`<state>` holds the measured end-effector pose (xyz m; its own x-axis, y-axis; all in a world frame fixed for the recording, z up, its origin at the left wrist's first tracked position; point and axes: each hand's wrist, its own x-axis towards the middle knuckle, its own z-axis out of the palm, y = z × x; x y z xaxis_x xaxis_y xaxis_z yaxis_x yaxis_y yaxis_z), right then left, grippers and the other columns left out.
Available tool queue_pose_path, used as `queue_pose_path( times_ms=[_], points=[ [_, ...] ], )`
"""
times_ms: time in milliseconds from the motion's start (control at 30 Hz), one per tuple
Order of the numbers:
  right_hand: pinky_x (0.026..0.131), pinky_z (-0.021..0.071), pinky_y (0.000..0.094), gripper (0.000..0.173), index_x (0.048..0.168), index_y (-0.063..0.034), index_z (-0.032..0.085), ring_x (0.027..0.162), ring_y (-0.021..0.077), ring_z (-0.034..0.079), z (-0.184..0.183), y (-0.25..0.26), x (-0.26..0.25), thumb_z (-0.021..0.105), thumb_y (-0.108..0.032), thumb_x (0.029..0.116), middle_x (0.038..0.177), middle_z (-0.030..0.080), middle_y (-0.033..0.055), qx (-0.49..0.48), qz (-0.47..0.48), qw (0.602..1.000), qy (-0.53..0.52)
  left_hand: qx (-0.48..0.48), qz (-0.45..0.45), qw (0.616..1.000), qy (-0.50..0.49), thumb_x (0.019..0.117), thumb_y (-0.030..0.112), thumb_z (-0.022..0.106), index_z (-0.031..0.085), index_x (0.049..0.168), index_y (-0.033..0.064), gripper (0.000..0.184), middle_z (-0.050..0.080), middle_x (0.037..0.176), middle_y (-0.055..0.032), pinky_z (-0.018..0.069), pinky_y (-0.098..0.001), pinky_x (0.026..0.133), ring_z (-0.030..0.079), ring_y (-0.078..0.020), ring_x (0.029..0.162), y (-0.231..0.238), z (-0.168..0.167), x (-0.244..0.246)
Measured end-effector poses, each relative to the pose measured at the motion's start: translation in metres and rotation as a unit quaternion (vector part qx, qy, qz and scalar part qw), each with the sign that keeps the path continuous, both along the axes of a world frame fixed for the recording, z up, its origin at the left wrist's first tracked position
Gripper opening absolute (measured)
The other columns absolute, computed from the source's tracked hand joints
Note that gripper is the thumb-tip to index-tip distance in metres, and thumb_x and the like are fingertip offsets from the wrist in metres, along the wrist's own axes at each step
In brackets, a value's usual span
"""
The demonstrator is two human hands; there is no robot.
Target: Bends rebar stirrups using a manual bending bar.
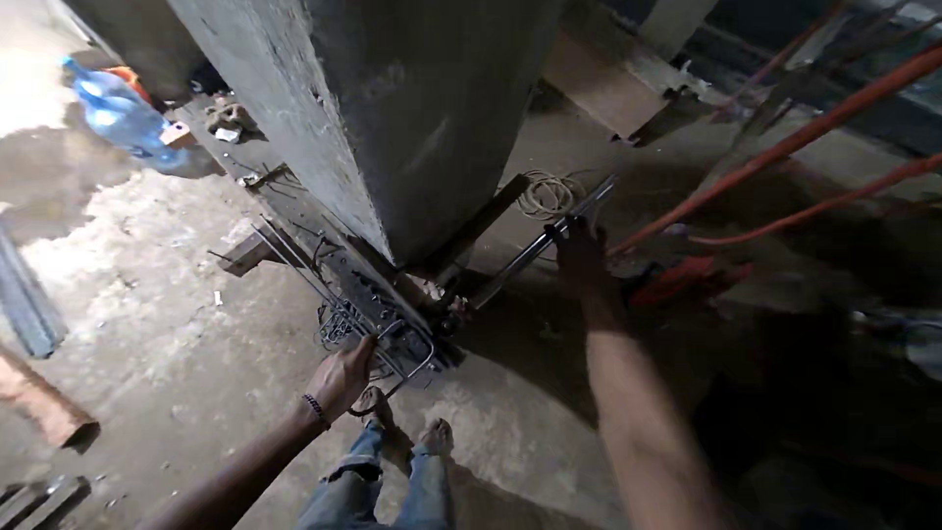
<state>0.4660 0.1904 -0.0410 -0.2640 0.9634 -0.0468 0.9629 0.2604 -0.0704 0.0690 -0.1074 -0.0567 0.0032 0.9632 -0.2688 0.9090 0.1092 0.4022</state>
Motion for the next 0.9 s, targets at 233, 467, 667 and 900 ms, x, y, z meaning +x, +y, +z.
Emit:
queue_pose_path(
  times_ms=[233, 467, 667, 900],
  points=[
    [0.111, 0.0362, 0.0698, 0.038, 0.13, -0.021, 0.069, 0.126, 0.0446, 0.057, -0.01, -0.002, 0.075, 0.077, -0.026, 0.0934, 0.13, 0.063, 0.0212, -0.015, 0.155, 0.987, -0.048, 0.047, 0.001, 0.999, 0.014, 0.1088, 0.029, 0.041, 0.061, 0.126, 0.0056, 0.035, 0.067, 0.076, -0.017, 0.0567, -0.055, 0.063, 0.07, -0.0369, 0.068, -0.006, -0.008, 0.004],
    [0.104, 0.0417, 0.0738, 0.052, 0.133, -0.0048, 0.063, 0.129, 0.0515, 0.053, -0.038, -0.014, 0.212, 0.084, -0.018, 0.0874, 0.136, 0.059, 0.0278, -0.017, -0.044, 0.999, -0.021, 0.058, -0.015, 0.998, 0.019, 0.1083, 0.029, 0.042, 0.061, 0.123, 0.0047, 0.034, 0.064, 0.072, -0.0139, 0.0554, -0.05, 0.059, 0.067, -0.0319, 0.063, -0.002, -0.004, 0.002],
    [0.107, 0.0399, 0.0721, 0.047, 0.133, -0.0014, 0.063, 0.13, 0.0516, 0.053, -0.058, -0.118, 0.259, 0.078, -0.012, 0.0892, 0.137, 0.058, 0.03, -0.017, -0.084, 0.996, -0.007, 0.046, -0.025, 0.998, 0.02, 0.1086, 0.029, 0.041, 0.061, 0.121, 0.004, 0.034, 0.066, 0.076, -0.014, 0.0563, -0.0509, 0.064, 0.068, -0.0316, 0.068, 0.005, -0.008, -0.007],
    [0.103, 0.0404, 0.0717, 0.025, 0.107, 0.006, 0.07, 0.117, 0.0553, 0.059, -0.058, -0.316, 0.251, 0.074, 0.002, 0.0826, 0.113, 0.067, 0.0325, 0.025, -0.218, 0.976, -0.001, 0.04, -0.008, 0.997, 0.064, 0.1099, 0.032, 0.039, 0.06, 0.131, 0.0054, 0.04, 0.071, 0.092, -0.0222, 0.0541, -0.0625, 0.075, 0.071, -0.0433, 0.085, 0.018, 0.006, -0.011]
  ],
)
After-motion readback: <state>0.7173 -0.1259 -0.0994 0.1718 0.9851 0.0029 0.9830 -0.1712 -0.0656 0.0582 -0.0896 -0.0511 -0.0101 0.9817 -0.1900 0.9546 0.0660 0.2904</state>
